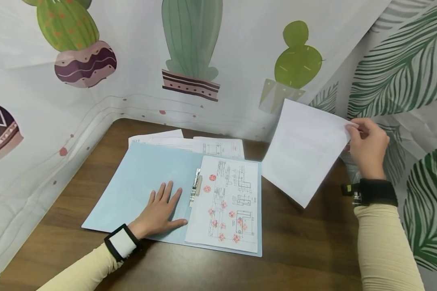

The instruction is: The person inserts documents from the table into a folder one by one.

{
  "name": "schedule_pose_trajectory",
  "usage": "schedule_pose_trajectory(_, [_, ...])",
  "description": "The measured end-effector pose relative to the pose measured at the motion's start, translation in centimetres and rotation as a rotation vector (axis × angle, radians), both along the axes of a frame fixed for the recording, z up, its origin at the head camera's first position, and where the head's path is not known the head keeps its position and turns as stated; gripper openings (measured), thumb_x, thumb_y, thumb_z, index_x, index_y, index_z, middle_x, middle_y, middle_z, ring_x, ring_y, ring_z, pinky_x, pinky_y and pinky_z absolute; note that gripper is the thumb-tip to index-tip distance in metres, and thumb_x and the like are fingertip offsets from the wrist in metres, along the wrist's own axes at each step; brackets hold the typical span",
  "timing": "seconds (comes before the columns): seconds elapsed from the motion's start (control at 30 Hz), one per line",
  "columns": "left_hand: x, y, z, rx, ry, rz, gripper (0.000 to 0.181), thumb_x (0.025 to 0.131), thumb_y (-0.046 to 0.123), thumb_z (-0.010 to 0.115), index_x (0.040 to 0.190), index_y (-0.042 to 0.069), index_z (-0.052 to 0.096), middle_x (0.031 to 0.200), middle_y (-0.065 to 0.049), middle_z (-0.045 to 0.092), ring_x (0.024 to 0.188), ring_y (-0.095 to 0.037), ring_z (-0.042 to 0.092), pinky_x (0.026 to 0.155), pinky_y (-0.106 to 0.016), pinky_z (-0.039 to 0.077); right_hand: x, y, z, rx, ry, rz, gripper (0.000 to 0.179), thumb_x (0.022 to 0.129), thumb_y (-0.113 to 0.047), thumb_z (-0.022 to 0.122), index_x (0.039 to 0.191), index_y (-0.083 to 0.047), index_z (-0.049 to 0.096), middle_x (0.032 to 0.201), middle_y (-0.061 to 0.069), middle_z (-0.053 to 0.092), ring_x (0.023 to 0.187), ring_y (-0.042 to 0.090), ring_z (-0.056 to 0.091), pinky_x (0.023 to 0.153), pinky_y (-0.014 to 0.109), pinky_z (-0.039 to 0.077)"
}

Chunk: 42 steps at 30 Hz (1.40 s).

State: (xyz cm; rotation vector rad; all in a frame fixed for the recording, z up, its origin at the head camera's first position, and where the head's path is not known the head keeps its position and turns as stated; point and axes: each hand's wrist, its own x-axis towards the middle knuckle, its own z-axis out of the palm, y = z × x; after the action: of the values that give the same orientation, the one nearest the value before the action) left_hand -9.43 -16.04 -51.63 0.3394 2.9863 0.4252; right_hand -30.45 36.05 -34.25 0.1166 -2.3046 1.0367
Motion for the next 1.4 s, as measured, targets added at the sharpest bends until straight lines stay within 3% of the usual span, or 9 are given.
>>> schedule_pose_trajectory(0.13, [0.0,0.0,-0.1,0.008,-0.009,0.002,0.099,0.086,0.061,0.074,0.156,-0.001,0.04,0.164,-0.033,0.019,0.151,-0.055,0.014,0.114,-0.073,0.018,0.3,0.9,0.8,-0.03,0.0,-0.025,0.016,0.098,-0.009,0.067,0.113,-0.005,0.073,0.085,-0.028,0.063,0.066,-0.014,0.059,0.052,0.006,0.045])
schedule_pose_trajectory(0.4, [0.0,-0.1,-0.3,-0.001,-0.018,0.005,0.1,0.086,0.062,0.074,0.156,-0.001,0.04,0.164,-0.033,0.019,0.151,-0.054,0.014,0.114,-0.073,0.018,0.6,1.5,2.0,0.006,-0.014,-0.12,0.025,0.101,-0.018,0.065,0.122,-0.006,0.072,0.086,-0.031,0.058,0.069,-0.015,0.054,0.054,0.003,0.04])
schedule_pose_trajectory(0.53, [0.0,-0.1,-0.3,-0.003,-0.021,0.005,0.1,0.086,0.063,0.073,0.156,0.0,0.039,0.164,-0.033,0.018,0.151,-0.054,0.013,0.114,-0.073,0.017,0.7,1.8,2.1,-0.023,-0.09,-0.121,0.026,0.102,-0.019,0.065,0.124,-0.01,0.073,0.084,-0.032,0.058,0.066,-0.013,0.054,0.053,0.004,0.041])
schedule_pose_trajectory(0.7, [-0.1,-0.1,-0.2,-0.002,-0.022,0.002,0.1,0.087,0.062,0.073,0.156,0.0,0.039,0.164,-0.033,0.018,0.151,-0.055,0.013,0.114,-0.073,0.017,0.6,2.2,1.8,-0.066,-0.236,-0.04,0.019,0.102,-0.019,0.064,0.119,-0.016,0.071,0.074,-0.033,0.059,0.056,-0.009,0.058,0.049,0.011,0.046])
schedule_pose_trajectory(0.9, [-0.1,-0.2,-0.3,-0.019,-0.006,-0.011,0.1,0.087,0.062,0.073,0.156,-0.001,0.039,0.163,-0.034,0.019,0.15,-0.055,0.015,0.113,-0.073,0.02,0.4,1.6,0.1,-0.066,-0.424,0.051,0.032,0.102,-0.026,0.064,0.128,-0.009,0.066,0.079,-0.03,0.062,0.063,-0.006,0.063,0.054,0.018,0.054])
schedule_pose_trajectory(1.17, [-0.2,-0.2,-0.3,-0.025,-0.008,-0.011,0.1,0.087,0.063,0.073,0.156,-0.001,0.039,0.164,-0.034,0.019,0.151,-0.055,0.015,0.113,-0.073,0.02,0.0,-1.0,-3.1,0.07,-0.494,0.136,0.043,0.104,-0.029,0.063,0.134,0.002,0.061,0.073,-0.028,0.059,0.064,-0.001,0.062,0.055,0.022,0.053])
schedule_pose_trajectory(1.4, [-0.3,-0.1,-0.2,-0.021,-0.02,-0.006,0.1,0.087,0.063,0.073,0.157,0.0,0.038,0.164,-0.033,0.018,0.151,-0.054,0.014,0.113,-0.073,0.019,-0.1,-3.5,-5.6,-0.053,-0.579,0.261,0.048,0.103,-0.026,0.064,0.138,0.006,0.057,0.082,-0.023,0.065,0.072,0.003,0.067,0.061,0.028,0.057])
